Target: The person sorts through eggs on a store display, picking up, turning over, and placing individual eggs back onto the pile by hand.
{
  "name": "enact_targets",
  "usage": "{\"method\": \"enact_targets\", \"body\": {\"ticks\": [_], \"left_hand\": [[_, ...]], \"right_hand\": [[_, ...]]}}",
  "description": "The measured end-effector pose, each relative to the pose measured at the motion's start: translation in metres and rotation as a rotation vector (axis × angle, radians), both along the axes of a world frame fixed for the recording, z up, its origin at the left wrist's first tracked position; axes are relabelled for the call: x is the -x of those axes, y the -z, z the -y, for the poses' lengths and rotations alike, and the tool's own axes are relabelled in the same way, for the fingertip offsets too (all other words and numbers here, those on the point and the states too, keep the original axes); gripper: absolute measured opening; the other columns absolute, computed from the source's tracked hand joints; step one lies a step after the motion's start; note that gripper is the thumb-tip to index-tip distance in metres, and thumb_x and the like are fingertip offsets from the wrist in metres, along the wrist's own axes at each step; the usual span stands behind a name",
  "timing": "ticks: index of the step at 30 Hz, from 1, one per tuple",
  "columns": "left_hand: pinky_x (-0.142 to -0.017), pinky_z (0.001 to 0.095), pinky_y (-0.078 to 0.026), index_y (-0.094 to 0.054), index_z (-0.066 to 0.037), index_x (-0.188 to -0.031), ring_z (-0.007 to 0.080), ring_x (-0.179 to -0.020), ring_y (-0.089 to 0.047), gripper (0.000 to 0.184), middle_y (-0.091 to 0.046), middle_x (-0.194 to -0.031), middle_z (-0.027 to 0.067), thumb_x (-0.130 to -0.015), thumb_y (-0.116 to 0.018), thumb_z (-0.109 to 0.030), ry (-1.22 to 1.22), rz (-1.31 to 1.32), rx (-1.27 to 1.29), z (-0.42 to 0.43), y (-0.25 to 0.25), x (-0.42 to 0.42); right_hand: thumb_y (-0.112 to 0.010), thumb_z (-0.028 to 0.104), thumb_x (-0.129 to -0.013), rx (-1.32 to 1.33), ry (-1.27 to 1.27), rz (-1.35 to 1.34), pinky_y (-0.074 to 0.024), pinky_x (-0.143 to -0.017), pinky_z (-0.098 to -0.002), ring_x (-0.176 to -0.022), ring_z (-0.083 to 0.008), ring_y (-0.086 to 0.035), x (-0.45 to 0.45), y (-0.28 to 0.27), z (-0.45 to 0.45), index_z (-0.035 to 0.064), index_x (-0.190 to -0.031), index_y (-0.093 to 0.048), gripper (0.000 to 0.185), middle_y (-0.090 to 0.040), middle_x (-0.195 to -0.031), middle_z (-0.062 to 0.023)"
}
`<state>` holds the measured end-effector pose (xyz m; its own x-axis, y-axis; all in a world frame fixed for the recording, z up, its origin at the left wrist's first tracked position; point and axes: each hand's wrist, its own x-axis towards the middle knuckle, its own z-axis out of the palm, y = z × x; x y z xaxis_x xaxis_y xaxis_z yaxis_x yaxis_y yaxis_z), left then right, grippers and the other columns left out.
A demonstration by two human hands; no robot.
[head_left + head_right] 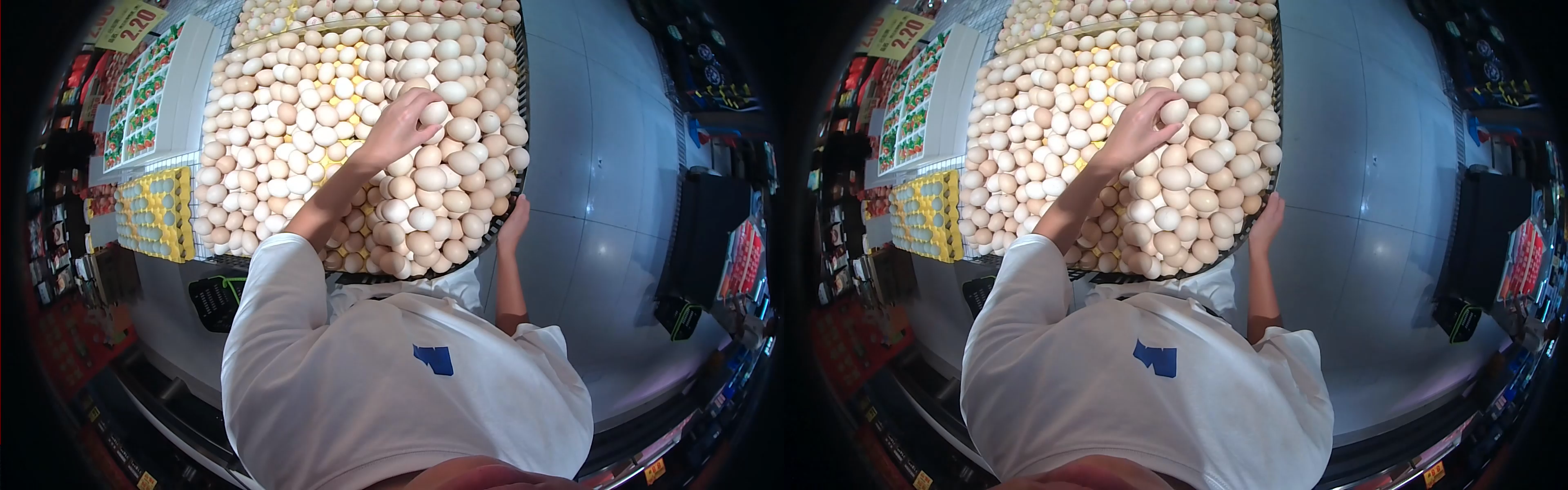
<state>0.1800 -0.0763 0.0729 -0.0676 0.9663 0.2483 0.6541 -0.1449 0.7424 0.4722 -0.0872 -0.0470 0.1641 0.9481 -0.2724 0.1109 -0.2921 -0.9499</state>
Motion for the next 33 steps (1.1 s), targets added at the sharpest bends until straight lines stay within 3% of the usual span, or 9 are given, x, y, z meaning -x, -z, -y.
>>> {"method": "enact_targets", "body": {"ticks": [3,11,27,31,33], "left_hand": [[-0.075,0.033,-0.052,-0.055,-0.003,-0.118,0.0238,-0.097,-0.059,0.038,-0.056,-0.118,0.0107,-0.082,-0.067,-0.007,0.044,-0.042,-0.037,-0.005,-0.001,-0.006],[-0.092,0.0406,-0.046,-0.054,-0.004,-0.118,0.0338,-0.109,-0.054,0.042,-0.055,-0.118,0.0134,-0.078,-0.066,-0.002,0.122,-0.096,-0.133,-0.009,0.003,-0.011],[-0.089,0.038,-0.049,-0.057,-0.003,-0.116,0.0301,-0.105,-0.057,0.035,-0.054,-0.119,0.0125,-0.082,-0.064,-0.003,0.048,-0.091,-0.159,0.0,0.009,-0.008],[-0.084,0.0377,-0.05,-0.059,-0.003,-0.112,0.0298,-0.1,-0.059,0.027,-0.057,-0.114,0.0122,-0.086,-0.062,-0.005,-0.073,-0.02,-0.089,0.02,0.012,0.021],[-0.084,0.0383,-0.049,-0.061,-0.002,-0.107,0.0293,-0.097,-0.059,0.02,-0.059,-0.105,0.0128,-0.087,-0.059,-0.007,-0.215,-0.176,-0.141,0.032,0.017,0.048]], "right_hand": [[-0.043,0.034,-0.101,-0.026,-0.019,0.053,-0.0419,-0.076,-0.0309,-0.08,-0.0146,-0.049,0.001,-0.007,0.001,0.0005,-0.088,-0.054,0.038,-0.055,-0.085,-0.0049],[-0.043,0.035,-0.101,-0.006,0.002,0.009,-0.0418,-0.075,-0.0305,-0.079,-0.014,-0.048,-0.002,0.005,0.0,0.0014,-0.087,-0.054,0.038,-0.055,-0.084,-0.0041],[-0.041,0.033,-0.101,-0.022,-0.02,0.049,-0.0418,-0.073,-0.0327,-0.078,-0.0167,-0.049,-0.001,0.001,0.001,-0.0014,-0.093,-0.054,0.038,-0.055,-0.084,-0.0072],[-0.041,0.034,-0.101,-0.027,-0.029,0.051,-0.0413,-0.075,-0.034,-0.079,-0.0184,-0.048,-0.002,0.007,0.0,-0.0024,-0.093,-0.054,0.039,-0.055,-0.085,-0.0086],[-0.043,0.035,-0.101,-0.038,-0.011,0.042,-0.042,-0.075,-0.0304,-0.079,-0.0142,-0.048,-0.001,0.005,0.0,0.0019,-0.088,-0.054,0.037,-0.054,-0.085,-0.004]]}}
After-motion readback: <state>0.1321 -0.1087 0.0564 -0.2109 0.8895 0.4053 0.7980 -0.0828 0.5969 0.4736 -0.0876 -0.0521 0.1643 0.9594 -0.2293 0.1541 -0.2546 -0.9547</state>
